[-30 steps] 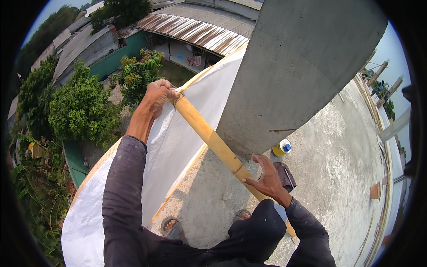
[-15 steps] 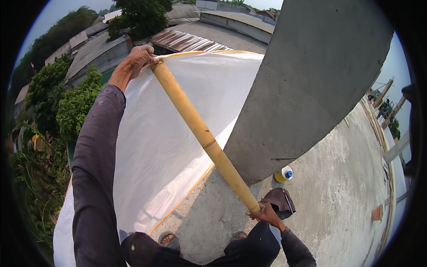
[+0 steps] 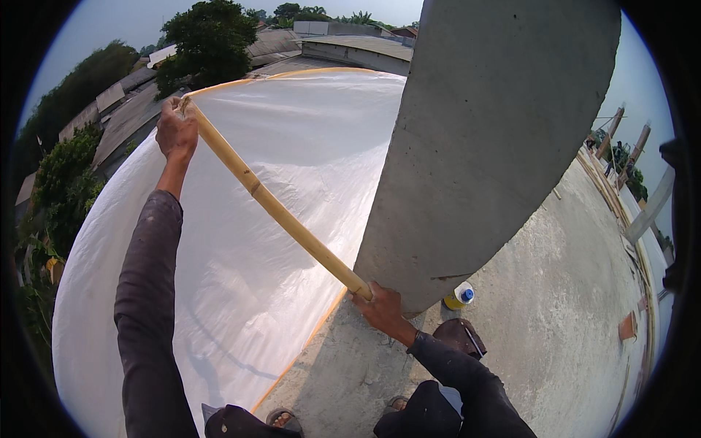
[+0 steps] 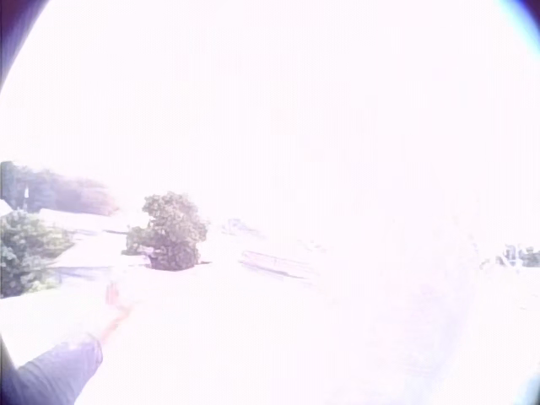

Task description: The person secures a white tarp to a bamboo pole on a rooftop using wire and a hammer. They tie the wire around the pole and tarp, then hammer nails into the concrete to fasten the assembly in place.

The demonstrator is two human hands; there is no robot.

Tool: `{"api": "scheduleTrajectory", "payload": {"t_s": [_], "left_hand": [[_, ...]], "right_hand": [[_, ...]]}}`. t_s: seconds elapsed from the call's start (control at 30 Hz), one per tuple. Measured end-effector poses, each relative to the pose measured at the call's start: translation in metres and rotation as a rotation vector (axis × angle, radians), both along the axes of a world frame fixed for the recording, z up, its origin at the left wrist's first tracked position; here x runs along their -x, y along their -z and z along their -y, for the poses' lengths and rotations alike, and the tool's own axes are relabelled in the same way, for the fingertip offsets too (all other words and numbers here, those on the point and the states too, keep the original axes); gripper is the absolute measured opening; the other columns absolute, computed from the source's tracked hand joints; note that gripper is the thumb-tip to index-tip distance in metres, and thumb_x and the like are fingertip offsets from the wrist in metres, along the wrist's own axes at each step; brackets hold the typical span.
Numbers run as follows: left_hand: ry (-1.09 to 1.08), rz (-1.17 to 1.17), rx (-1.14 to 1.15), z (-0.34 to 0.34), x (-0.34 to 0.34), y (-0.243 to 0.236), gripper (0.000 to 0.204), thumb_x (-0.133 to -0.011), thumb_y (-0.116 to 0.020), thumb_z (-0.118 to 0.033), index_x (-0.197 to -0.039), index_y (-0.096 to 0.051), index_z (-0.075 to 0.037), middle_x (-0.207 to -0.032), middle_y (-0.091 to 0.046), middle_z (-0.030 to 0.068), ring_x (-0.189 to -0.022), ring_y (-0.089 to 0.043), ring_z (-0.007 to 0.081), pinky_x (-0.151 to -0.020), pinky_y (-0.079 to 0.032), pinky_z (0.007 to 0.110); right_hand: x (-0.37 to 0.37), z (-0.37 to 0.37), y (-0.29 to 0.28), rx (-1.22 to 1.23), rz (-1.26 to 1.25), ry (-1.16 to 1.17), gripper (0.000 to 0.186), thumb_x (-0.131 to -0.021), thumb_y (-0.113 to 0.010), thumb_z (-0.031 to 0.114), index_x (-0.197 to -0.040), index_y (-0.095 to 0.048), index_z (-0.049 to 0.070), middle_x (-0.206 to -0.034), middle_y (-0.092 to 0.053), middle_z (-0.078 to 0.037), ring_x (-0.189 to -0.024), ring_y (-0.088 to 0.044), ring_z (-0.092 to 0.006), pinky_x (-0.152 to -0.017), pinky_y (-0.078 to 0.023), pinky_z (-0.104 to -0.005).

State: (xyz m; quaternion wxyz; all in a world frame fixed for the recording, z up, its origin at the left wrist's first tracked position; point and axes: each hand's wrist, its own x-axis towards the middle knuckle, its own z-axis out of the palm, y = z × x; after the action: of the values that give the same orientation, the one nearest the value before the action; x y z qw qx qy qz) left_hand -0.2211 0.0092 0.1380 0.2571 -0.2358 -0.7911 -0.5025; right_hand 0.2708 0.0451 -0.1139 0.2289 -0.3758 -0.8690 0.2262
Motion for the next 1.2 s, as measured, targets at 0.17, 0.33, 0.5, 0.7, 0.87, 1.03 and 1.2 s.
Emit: {"api": "scheduleTrajectory", "payload": {"t_s": [0.17, 0.33, 0.5, 0.7, 0.87, 1.03, 1.2], "left_hand": [[0.289, 0.630, -0.362, -0.005, -0.137, 0.137, 0.094, -0.089, -0.077, -0.048, -0.150, -0.028, 0.005, -0.152, -0.030, 0.0314, -0.137, -0.043, 0.0457, -0.111, -0.040, 0.054], [0.602, 1.103, -0.544, -0.062, -0.180, 0.186, 0.080, -0.085, -0.084, -0.044, -0.132, -0.046, 0.008, -0.109, -0.052, 0.0163, -0.097, -0.059, 0.0285, -0.090, -0.051, 0.046], [0.174, 0.638, -0.469, -0.110, -0.162, 0.188, 0.038, -0.080, -0.071, -0.023, -0.095, -0.058, 0.011, -0.084, -0.057, 0.0104, -0.071, -0.057, 0.0238, -0.072, -0.051, 0.042], [0.234, 0.569, -0.533, -0.110, -0.118, 0.203, 0.030, -0.078, -0.067, -0.018, -0.086, -0.056, 0.008, -0.079, -0.055, 0.0088, -0.071, -0.055, 0.0198, -0.068, -0.046, 0.039], [0.223, 0.547, -0.511, -0.115, -0.109, 0.210, 0.028, -0.078, -0.067, -0.018, -0.085, -0.055, 0.007, -0.078, -0.055, 0.0087, -0.071, -0.055, 0.0199, -0.071, -0.047, 0.038], [0.175, 0.545, -0.482, -0.114, -0.093, 0.208, 0.037, -0.079, -0.069, -0.021, -0.093, -0.058, 0.012, -0.081, -0.058, 0.0109, -0.073, -0.058, 0.0229, -0.072, -0.049, 0.038], [0.175, 0.573, -0.431, -0.120, -0.071, 0.226, 0.051, -0.080, -0.072, -0.029, -0.104, -0.061, 0.014, -0.089, -0.062, 0.0142, -0.078, -0.061, 0.0251, -0.076, -0.051, 0.039]], "right_hand": [[0.053, -0.015, 0.022, -0.119, -0.144, -0.051, 0.039, -0.092, -0.076, 0.038, -0.084, -0.062, 0.003, -0.057, -0.061, -0.012, -0.048, -0.064, -0.0295, -0.050, -0.050, -0.0437], [0.064, -0.039, 0.036, -0.275, -0.124, 0.046, 0.032, -0.089, -0.078, 0.034, -0.083, -0.064, 0.006, -0.056, -0.060, -0.007, -0.047, -0.062, -0.0258, -0.047, -0.051, -0.0406], [0.048, -0.033, 0.041, -0.396, -0.275, 0.082, 0.049, -0.088, -0.078, 0.028, -0.124, -0.061, 0.000, -0.113, -0.063, -0.019, -0.102, -0.065, -0.0330, -0.085, -0.055, -0.0449], [-0.093, 0.015, 0.119, -0.161, -0.093, 0.319, 0.055, -0.089, -0.074, 0.019, -0.134, -0.053, -0.004, -0.126, -0.053, -0.021, -0.116, -0.058, -0.0400, -0.094, -0.051, -0.0491], [-0.170, -0.013, 0.192, 0.173, 0.374, 0.409, 0.047, -0.091, -0.074, 0.028, -0.120, -0.058, -0.006, -0.112, -0.063, -0.026, -0.097, -0.068, -0.0425, -0.079, -0.057, -0.0479], [-0.162, -0.036, 0.220, 0.166, 0.351, 0.356, 0.045, -0.094, -0.069, 0.034, -0.106, -0.064, -0.009, -0.094, -0.067, -0.028, -0.082, -0.070, -0.0443, -0.074, -0.057, -0.0509], [-0.159, -0.044, 0.211, 0.238, 0.235, 0.311, 0.045, -0.089, -0.076, 0.030, -0.106, -0.066, -0.011, -0.098, -0.071, -0.029, -0.085, -0.072, -0.0429, -0.074, -0.058, -0.0487]]}}
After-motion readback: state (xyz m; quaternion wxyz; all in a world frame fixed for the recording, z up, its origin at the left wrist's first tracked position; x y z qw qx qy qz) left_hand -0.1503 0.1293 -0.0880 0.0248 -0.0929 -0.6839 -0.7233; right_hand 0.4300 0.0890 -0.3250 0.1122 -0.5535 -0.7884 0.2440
